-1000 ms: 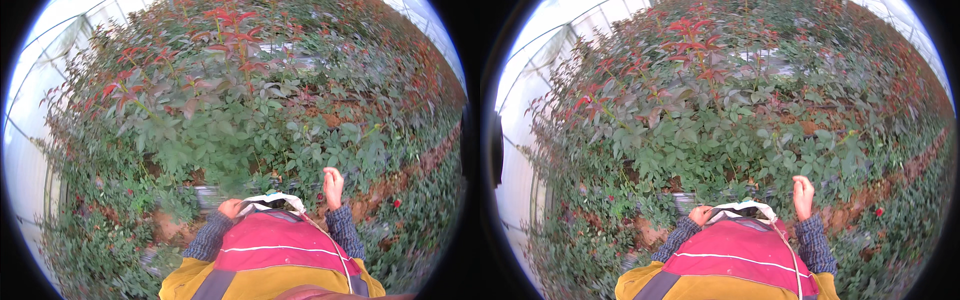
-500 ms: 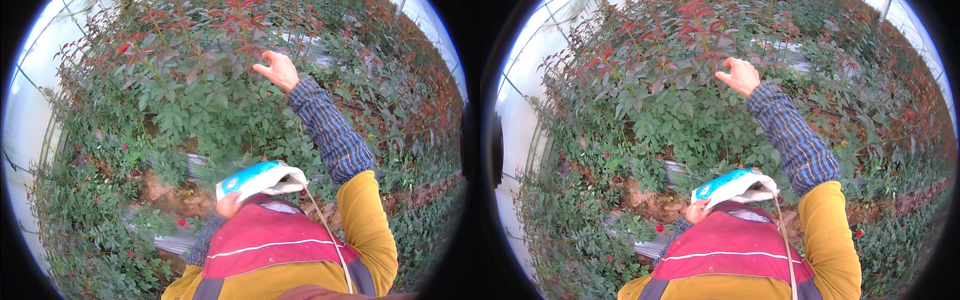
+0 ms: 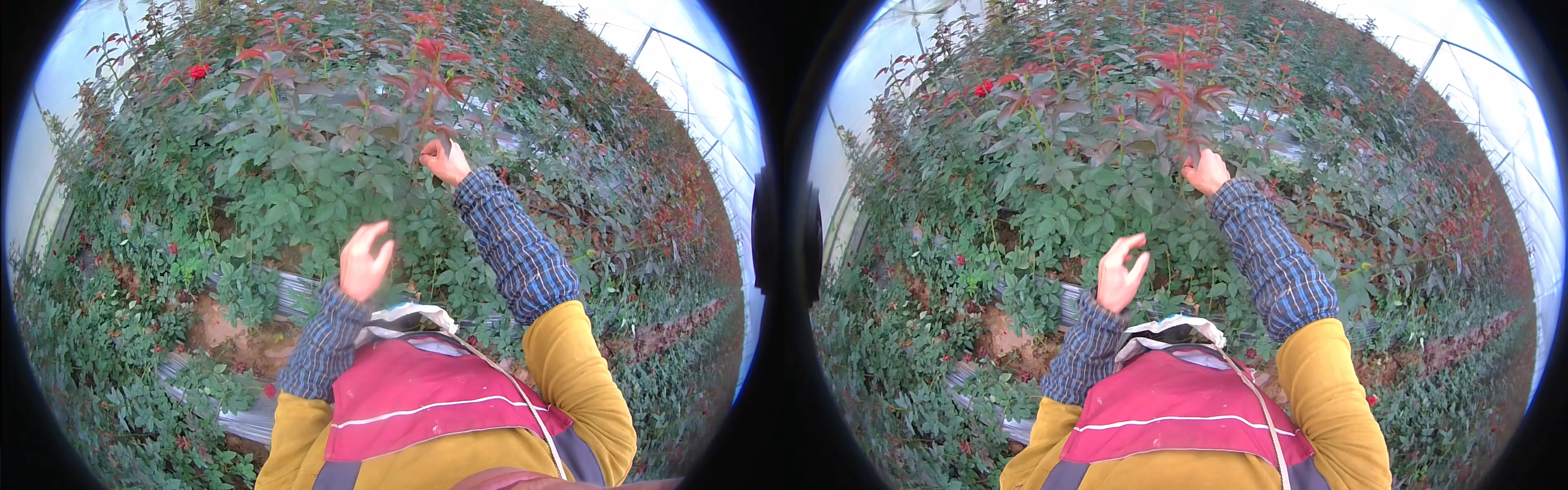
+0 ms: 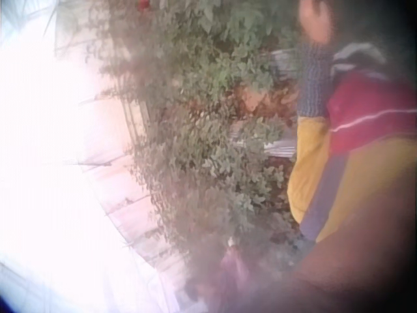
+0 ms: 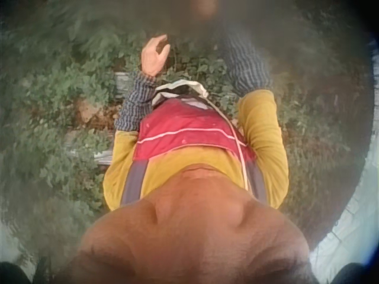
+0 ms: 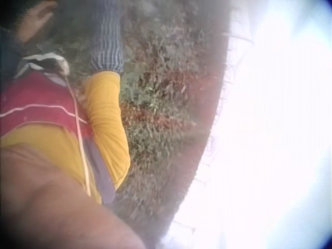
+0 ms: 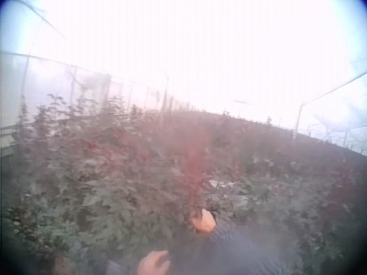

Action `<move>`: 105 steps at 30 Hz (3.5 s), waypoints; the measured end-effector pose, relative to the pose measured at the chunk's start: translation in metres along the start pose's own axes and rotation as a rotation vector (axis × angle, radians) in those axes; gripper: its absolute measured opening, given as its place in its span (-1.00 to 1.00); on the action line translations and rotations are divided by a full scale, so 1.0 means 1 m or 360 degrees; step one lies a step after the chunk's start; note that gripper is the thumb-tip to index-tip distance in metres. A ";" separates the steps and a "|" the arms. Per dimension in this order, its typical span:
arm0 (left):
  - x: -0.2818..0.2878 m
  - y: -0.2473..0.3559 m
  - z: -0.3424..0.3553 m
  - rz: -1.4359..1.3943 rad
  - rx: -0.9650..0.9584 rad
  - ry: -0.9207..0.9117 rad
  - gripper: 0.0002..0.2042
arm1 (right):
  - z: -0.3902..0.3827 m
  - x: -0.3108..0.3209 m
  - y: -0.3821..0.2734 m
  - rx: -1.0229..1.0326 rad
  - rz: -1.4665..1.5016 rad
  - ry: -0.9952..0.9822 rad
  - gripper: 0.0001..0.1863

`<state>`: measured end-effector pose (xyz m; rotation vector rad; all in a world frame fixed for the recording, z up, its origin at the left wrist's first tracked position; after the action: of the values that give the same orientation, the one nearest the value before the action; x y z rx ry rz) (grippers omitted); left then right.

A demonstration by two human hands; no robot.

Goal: The person walks through a greenhouse and repeatedly plucks red roses from bushes by hand. They remove leaves from the stems and place the cut roses into a cloth bag attached to their waist. Another worker is visible in the background performing the same task.

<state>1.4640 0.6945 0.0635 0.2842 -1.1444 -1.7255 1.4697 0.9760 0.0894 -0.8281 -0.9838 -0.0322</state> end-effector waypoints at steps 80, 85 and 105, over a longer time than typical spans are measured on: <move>-0.055 0.029 0.113 0.0101 -0.0312 0.0281 -0.89 | -0.066 0.057 -0.067 0.0260 0.1087 0.0180 -0.82; -0.056 0.034 0.111 0.0170 -0.0384 0.0371 -0.90 | -0.072 0.053 -0.063 0.0251 0.1126 0.0334 -0.83; -0.067 0.020 0.110 -0.0105 -0.0160 0.0276 -0.87 | -0.090 0.089 -0.108 0.0674 0.0511 0.0841 -0.63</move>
<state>1.4365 0.8102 0.1164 0.4048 -0.9287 -1.7731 1.5458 0.8728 0.1952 -0.5333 -0.3320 0.2174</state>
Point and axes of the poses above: each hand's wrist, its own z-axis towards the middle knuckle, its own x-axis out of the back of the hand, y = z × x, the point moved 6 cm from there along z, towards the middle knuckle, and after that the axes turned 5 degrees about y, right-handed, at the moved point
